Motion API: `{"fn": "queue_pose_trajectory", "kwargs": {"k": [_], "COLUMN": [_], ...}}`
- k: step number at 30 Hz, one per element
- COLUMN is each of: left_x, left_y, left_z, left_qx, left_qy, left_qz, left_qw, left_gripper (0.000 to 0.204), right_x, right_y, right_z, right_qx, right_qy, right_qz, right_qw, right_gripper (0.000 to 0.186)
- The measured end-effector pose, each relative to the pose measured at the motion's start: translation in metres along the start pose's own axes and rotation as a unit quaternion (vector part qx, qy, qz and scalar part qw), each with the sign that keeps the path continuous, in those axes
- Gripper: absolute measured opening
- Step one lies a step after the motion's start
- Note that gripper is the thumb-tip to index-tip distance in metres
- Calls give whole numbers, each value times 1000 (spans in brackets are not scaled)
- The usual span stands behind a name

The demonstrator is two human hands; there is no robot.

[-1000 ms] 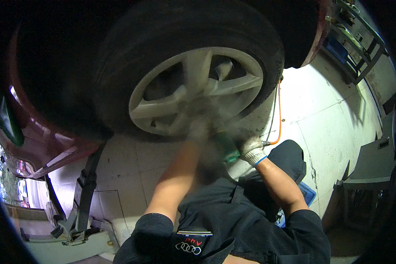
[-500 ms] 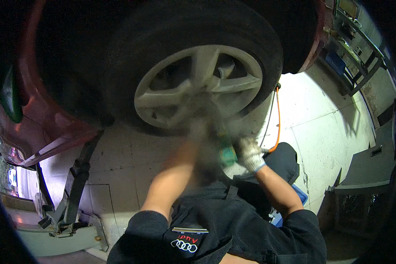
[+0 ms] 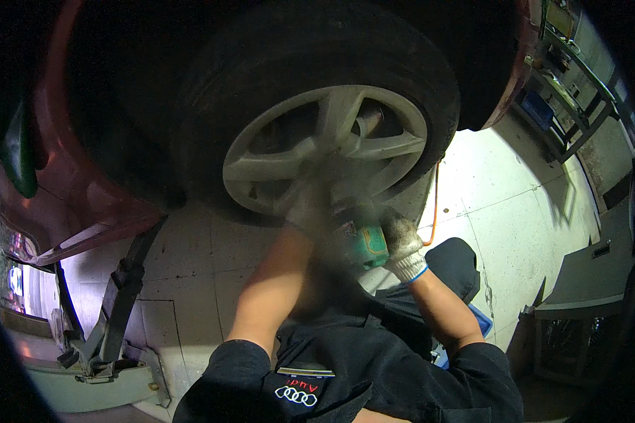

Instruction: The person lifts a car wheel and mounts it onto the hub of a red car. They then insert lug nuts by hand and tighten them with a pneumatic impact wrench. Finally, they use a pneumatic impact wrench to tighten the lug nuts further.

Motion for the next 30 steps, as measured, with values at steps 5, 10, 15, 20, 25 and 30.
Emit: {"fn": "queue_pose_trajectory", "kwargs": {"k": [5,10,15,20,25,30], "left_x": [22,32,37,29,30,32], "left_y": [15,15,15,2,-1,4], "left_z": [1,-5,9,17,19,19], "left_qx": [-59,53,26,52,30,22], "left_qy": [44,-13,-20,-49,-39,-30], "left_qz": [-30,62,133,108,135,81], "left_qw": [997,997,991,992,990,996], "left_gripper": [54,61,63,64,62,56], "right_x": [-9,27,50,33,20,49], "right_y": [-1,40,62,40,23,55], "right_z": [0,28,38,31,28,30], "right_qx": [9,-84,-30,-15,75,2], "right_qy": [-10,66,42,-29,-126,23], "right_qz": [257,340,230,125,59,132], "right_qw": [966,934,972,992,987,991], "right_gripper": [53,53,50,52,55,56]}}
Point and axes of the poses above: each hand's wrist, its own z-axis towards the middle knuckle, its own y-axis out of the palm, x = y × z, the point moved 5 cm from there along z, towards the middle knuckle, and after that the axes turned 13 degrees about -x, right-handed, at the moved point
